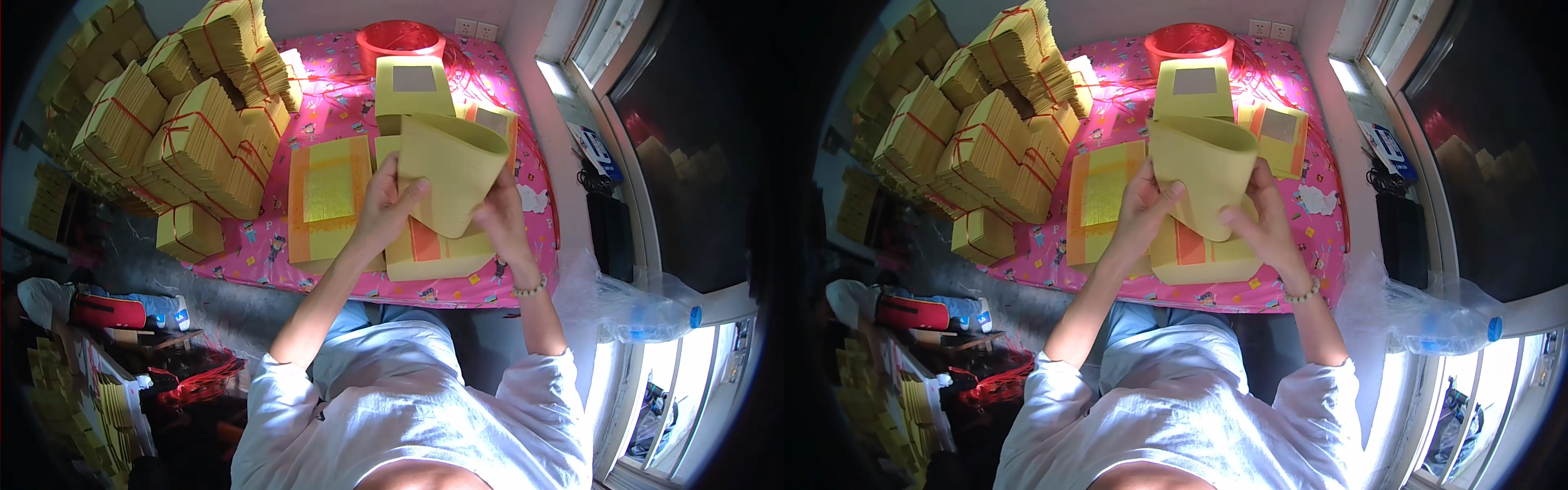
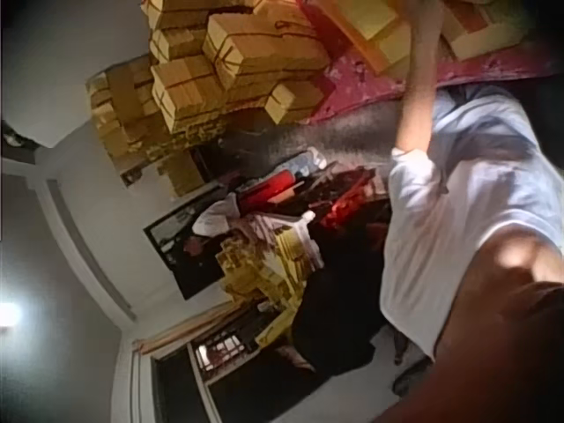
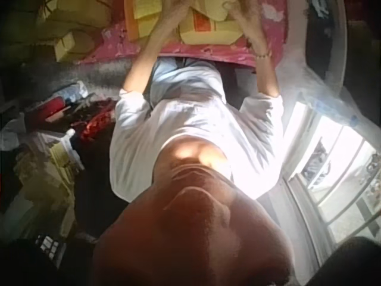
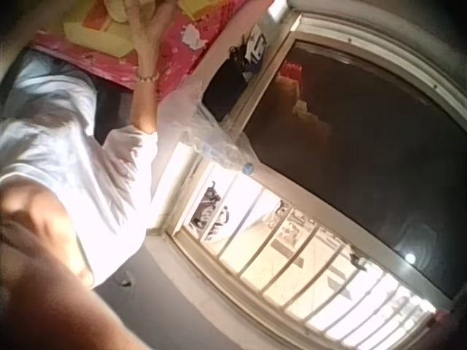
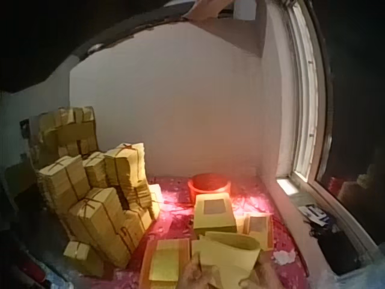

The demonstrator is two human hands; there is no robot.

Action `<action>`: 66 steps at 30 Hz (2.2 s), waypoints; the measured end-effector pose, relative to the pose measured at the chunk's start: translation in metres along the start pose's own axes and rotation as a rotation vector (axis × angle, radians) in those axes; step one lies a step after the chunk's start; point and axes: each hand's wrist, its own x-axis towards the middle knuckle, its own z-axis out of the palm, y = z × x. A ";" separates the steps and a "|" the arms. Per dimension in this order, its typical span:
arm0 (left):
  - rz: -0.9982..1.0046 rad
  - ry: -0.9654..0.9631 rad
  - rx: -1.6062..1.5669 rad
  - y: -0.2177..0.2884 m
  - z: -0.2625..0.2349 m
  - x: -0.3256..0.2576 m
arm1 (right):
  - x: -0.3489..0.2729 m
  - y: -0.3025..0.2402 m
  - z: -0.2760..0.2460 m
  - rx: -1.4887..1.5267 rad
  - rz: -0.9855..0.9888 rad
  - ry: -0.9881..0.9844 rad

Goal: The person stacks yellow paper sheets on a table, aligns them, and ties them into bundles using red string. The person then folds individual yellow paper sheets into small packets and places them into a stack.

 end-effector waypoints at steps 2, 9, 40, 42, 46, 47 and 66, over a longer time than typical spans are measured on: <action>0.012 -0.007 0.068 -0.003 0.004 -0.001 | -0.003 -0.001 0.004 -0.150 -0.024 0.040; -0.057 -0.039 0.238 0.008 0.007 0.005 | 0.002 0.008 -0.002 -0.035 0.130 0.097; -0.328 -0.016 0.045 0.015 0.010 0.023 | 0.016 0.003 -0.015 0.033 0.392 0.020; -0.171 -0.001 0.121 0.003 0.011 0.018 | 0.014 0.002 -0.014 -0.016 0.345 0.026; 0.003 0.065 0.108 0.002 0.022 0.011 | 0.009 -0.001 -0.006 -0.035 0.287 0.067; 0.011 0.064 0.124 0.003 0.023 0.010 | 0.008 -0.002 -0.005 -0.032 0.280 0.078; -0.414 0.078 -0.101 -0.001 0.008 0.023 | 0.015 0.011 -0.007 0.086 0.437 0.115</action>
